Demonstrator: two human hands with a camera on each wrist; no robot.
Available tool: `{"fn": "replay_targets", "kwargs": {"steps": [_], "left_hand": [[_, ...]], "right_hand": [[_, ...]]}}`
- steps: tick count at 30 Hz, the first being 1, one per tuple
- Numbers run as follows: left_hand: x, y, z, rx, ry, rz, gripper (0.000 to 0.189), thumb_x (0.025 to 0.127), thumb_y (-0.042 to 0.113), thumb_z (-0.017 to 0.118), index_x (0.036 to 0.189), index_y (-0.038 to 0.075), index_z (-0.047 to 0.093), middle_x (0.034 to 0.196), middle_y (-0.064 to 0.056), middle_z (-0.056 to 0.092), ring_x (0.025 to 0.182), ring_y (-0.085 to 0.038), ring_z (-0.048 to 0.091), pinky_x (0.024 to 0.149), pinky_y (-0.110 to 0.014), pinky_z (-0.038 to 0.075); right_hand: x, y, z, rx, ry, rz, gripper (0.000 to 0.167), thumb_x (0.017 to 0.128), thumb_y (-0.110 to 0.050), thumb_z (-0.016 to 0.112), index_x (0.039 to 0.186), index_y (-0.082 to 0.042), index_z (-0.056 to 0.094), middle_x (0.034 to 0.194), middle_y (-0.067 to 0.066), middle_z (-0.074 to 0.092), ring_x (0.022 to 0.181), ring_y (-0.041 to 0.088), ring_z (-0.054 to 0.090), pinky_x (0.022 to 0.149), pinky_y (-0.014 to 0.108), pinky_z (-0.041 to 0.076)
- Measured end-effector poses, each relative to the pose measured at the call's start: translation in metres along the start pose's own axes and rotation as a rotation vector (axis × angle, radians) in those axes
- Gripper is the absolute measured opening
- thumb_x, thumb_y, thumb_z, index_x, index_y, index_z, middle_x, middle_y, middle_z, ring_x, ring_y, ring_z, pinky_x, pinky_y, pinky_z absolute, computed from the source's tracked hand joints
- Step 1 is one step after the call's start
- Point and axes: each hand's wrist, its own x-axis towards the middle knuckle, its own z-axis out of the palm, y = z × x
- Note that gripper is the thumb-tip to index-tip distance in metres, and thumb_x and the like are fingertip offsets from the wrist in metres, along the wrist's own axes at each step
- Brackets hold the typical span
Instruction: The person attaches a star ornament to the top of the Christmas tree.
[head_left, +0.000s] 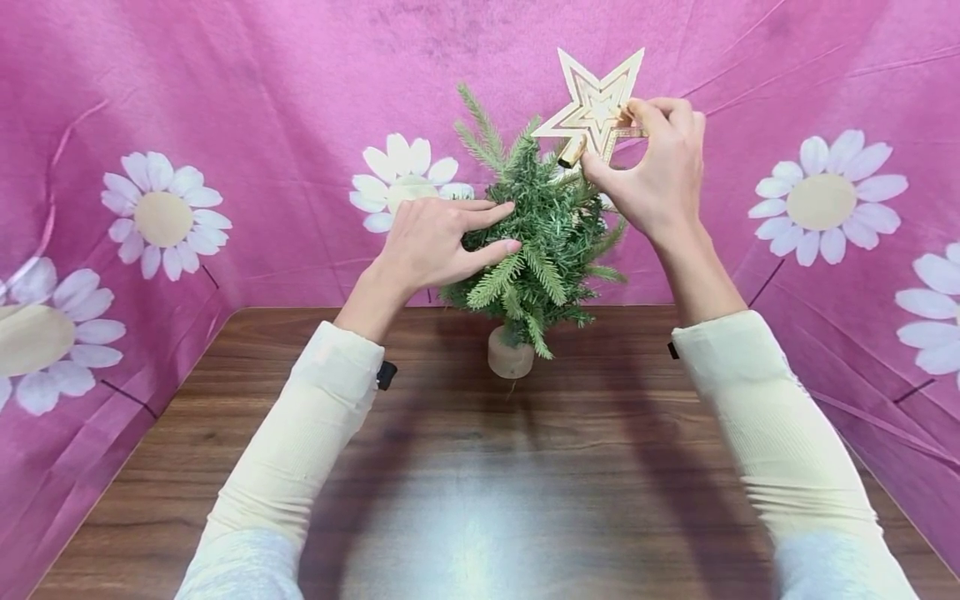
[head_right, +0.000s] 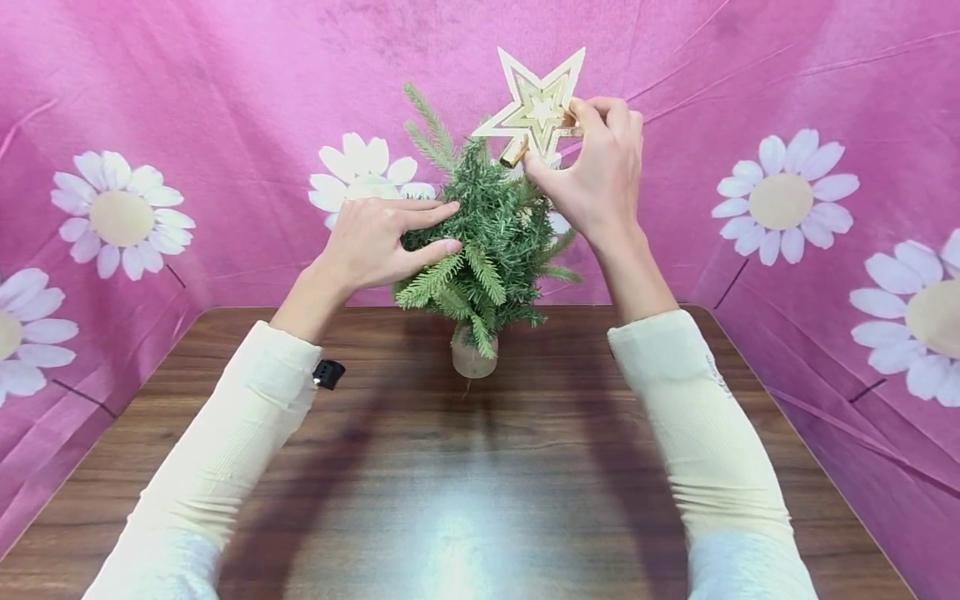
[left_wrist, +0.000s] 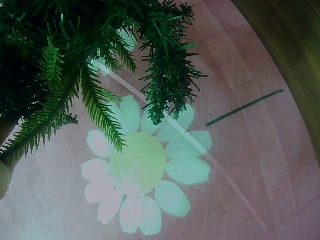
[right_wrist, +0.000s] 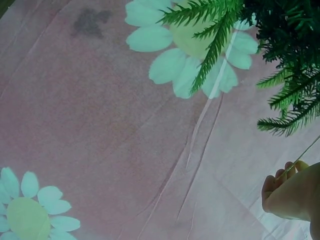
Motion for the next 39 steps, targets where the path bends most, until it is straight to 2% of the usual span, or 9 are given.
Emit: {"fn": "replay_targets", "kwargs": {"steps": [7,12,16,23,33,39], "left_hand": [[0.0,0.0,0.001,-0.002,0.004,0.009,0.056,0.094,0.066,0.056,0.14,0.034,0.062,0.13,0.002,0.069,0.047,-0.012,0.027,0.042,-0.032,0.027],[0.001,0.0,0.001,-0.011,0.017,0.017,0.057,0.094,0.066,0.056,0.14,0.033,0.062,0.129,0.002,0.069,0.047,-0.012,0.027,0.042,-0.032,0.027],[0.0,0.0,0.001,-0.014,0.026,0.021,0.057,0.093,0.066,0.056,0.139,0.032,0.063,0.129,0.002,0.069,0.047,-0.013,0.031,0.042,-0.032,0.028],[0.0,0.0,0.001,-0.011,0.032,0.024,0.057,0.093,0.066,0.057,0.138,0.032,0.064,0.128,0.002,0.07,0.048,-0.014,0.041,0.043,-0.033,0.032],[-0.001,-0.001,0.003,-0.014,0.051,0.038,0.056,0.093,0.064,0.057,0.137,0.031,0.065,0.127,0.001,0.07,0.047,-0.014,0.041,0.042,-0.033,0.032],[-0.001,-0.001,0.003,-0.009,0.043,0.031,0.056,0.093,0.065,0.056,0.138,0.032,0.064,0.128,0.002,0.07,0.047,-0.014,0.042,0.042,-0.033,0.032]], "right_hand": [[0.003,-0.001,0.01,-0.007,0.037,-0.011,0.066,0.081,-0.043,0.078,0.135,-0.007,0.064,0.131,0.01,0.054,0.12,0.018,0.039,0.098,0.031,0.034],[0.006,-0.003,0.016,-0.013,0.049,0.015,0.068,0.081,-0.044,0.077,0.137,-0.008,0.063,0.131,0.008,0.054,0.121,0.018,0.039,0.099,0.03,0.034],[0.008,-0.005,0.019,-0.004,0.048,0.029,0.07,0.081,-0.045,0.076,0.139,-0.009,0.062,0.132,0.007,0.054,0.123,0.018,0.039,0.101,0.029,0.033],[0.009,-0.009,0.025,0.036,0.06,0.034,0.069,0.08,-0.045,0.077,0.138,-0.011,0.063,0.131,0.004,0.053,0.115,0.01,0.036,0.095,0.026,0.033],[0.009,-0.015,0.03,0.048,0.074,0.02,0.064,0.08,-0.044,0.078,0.134,-0.012,0.065,0.128,0.004,0.054,0.113,0.01,0.037,0.095,0.026,0.033],[0.009,-0.017,0.031,0.053,0.082,0.007,0.066,0.08,-0.043,0.079,0.135,-0.011,0.065,0.129,0.005,0.055,0.116,0.015,0.039,0.096,0.025,0.033]]}}
